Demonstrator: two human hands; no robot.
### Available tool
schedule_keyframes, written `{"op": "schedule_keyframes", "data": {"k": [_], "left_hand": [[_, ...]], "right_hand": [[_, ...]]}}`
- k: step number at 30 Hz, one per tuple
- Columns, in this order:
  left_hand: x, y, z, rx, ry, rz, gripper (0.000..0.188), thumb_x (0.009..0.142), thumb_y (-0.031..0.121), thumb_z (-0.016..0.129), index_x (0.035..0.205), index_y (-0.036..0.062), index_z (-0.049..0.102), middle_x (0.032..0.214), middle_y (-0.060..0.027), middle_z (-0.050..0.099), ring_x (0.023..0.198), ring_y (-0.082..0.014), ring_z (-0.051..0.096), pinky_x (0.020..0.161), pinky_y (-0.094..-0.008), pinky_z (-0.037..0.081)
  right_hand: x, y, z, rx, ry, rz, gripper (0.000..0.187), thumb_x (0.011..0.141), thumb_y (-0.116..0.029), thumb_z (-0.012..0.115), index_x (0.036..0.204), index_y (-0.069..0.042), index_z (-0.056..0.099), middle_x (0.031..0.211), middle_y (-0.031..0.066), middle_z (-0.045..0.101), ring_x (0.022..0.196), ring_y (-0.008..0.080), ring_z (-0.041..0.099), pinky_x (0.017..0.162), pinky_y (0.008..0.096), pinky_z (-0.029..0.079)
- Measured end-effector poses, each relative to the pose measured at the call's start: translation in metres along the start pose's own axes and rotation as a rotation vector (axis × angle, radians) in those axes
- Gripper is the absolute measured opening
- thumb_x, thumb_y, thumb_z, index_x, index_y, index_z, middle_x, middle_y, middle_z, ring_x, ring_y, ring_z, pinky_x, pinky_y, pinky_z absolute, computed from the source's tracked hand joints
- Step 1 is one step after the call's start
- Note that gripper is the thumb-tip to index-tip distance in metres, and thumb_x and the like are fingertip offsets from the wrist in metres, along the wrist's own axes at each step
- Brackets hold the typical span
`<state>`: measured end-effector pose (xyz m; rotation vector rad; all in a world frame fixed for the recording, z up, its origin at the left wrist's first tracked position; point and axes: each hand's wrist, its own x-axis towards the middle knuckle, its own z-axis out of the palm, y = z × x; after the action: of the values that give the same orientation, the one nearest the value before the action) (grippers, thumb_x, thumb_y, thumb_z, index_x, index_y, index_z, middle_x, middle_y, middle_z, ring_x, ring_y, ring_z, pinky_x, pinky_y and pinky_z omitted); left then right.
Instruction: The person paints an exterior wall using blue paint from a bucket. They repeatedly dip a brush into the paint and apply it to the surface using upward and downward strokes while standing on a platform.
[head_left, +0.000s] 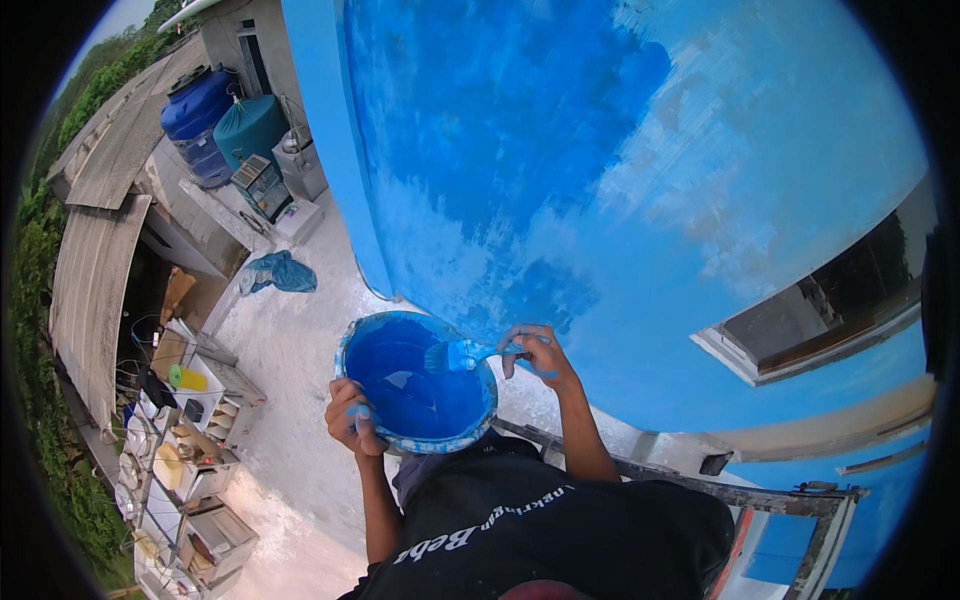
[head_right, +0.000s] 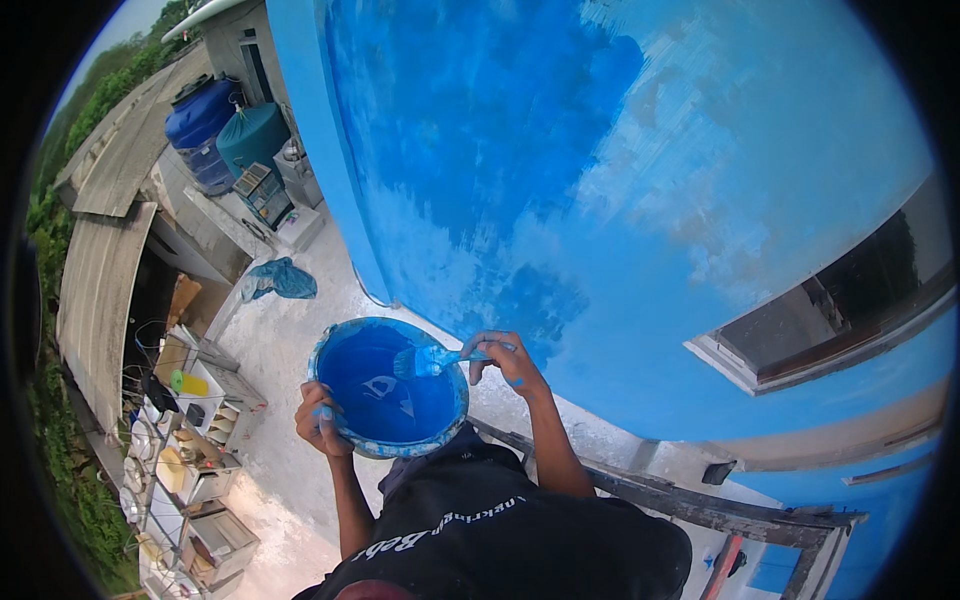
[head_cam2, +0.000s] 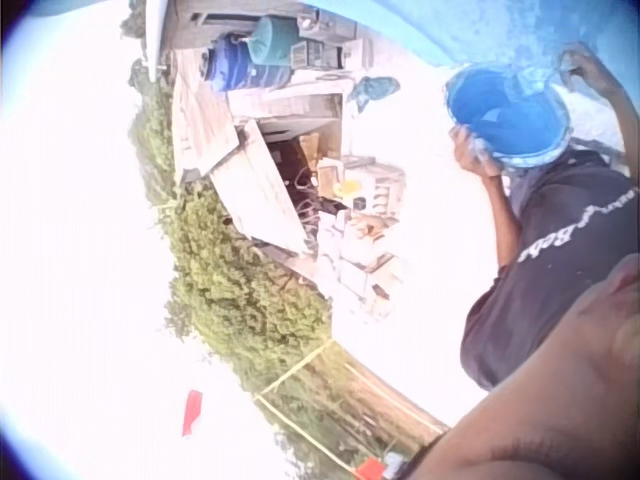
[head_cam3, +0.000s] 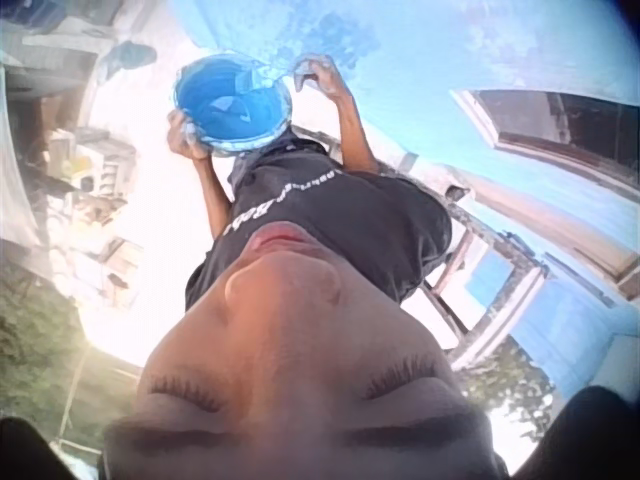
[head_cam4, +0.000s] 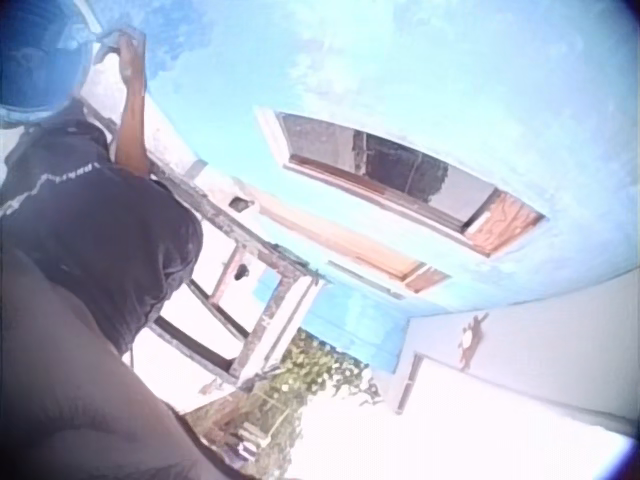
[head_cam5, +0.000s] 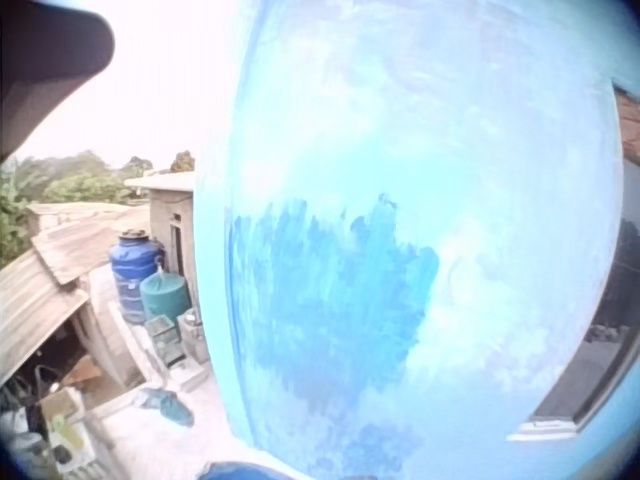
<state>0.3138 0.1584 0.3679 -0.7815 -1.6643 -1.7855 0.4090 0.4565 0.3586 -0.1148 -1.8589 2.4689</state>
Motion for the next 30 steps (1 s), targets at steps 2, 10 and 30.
{"op": "schedule_keyframes", "data": {"k": [2,10,30], "left_hand": [[0.006,0.004,0.006,-0.051,-0.004,-0.001,0.03,0.077,0.021,0.054,0.054,0.0025,0.048,0.051,-0.0065,0.047,0.052,-0.0202,0.043,0.068,-0.0384,0.04],[0.013,0.012,0.022,-0.251,0.037,-0.121,0.039,0.083,0.027,0.053,0.051,0.004,0.05,0.049,-0.0054,0.048,0.05,-0.0166,0.043,0.069,-0.0368,0.04],[0.042,0.01,0.044,-0.397,-0.14,-0.152,0.046,0.085,0.032,0.053,0.048,0.0054,0.052,0.047,-0.0049,0.05,0.049,-0.0137,0.044,0.071,-0.036,0.039]], "right_hand": [[-0.004,-0.032,0.0,-0.118,-0.184,0.043,0.028,0.095,-0.019,0.053,0.098,0.004,0.068,0.076,0.0133,0.069,0.065,0.0214,0.07,0.062,0.0327,0.055],[0.0,-0.05,0.007,-0.261,-0.246,0.093,0.034,0.098,-0.026,0.053,0.102,0.004,0.07,0.074,0.0128,0.069,0.059,0.0183,0.067,0.054,0.0301,0.053],[-0.007,-0.064,0.014,-0.649,-0.004,0.075,0.042,0.099,-0.04,0.051,0.097,-0.006,0.074,0.056,0.0054,0.065,0.044,0.0109,0.054,0.045,0.0282,0.042]]}}
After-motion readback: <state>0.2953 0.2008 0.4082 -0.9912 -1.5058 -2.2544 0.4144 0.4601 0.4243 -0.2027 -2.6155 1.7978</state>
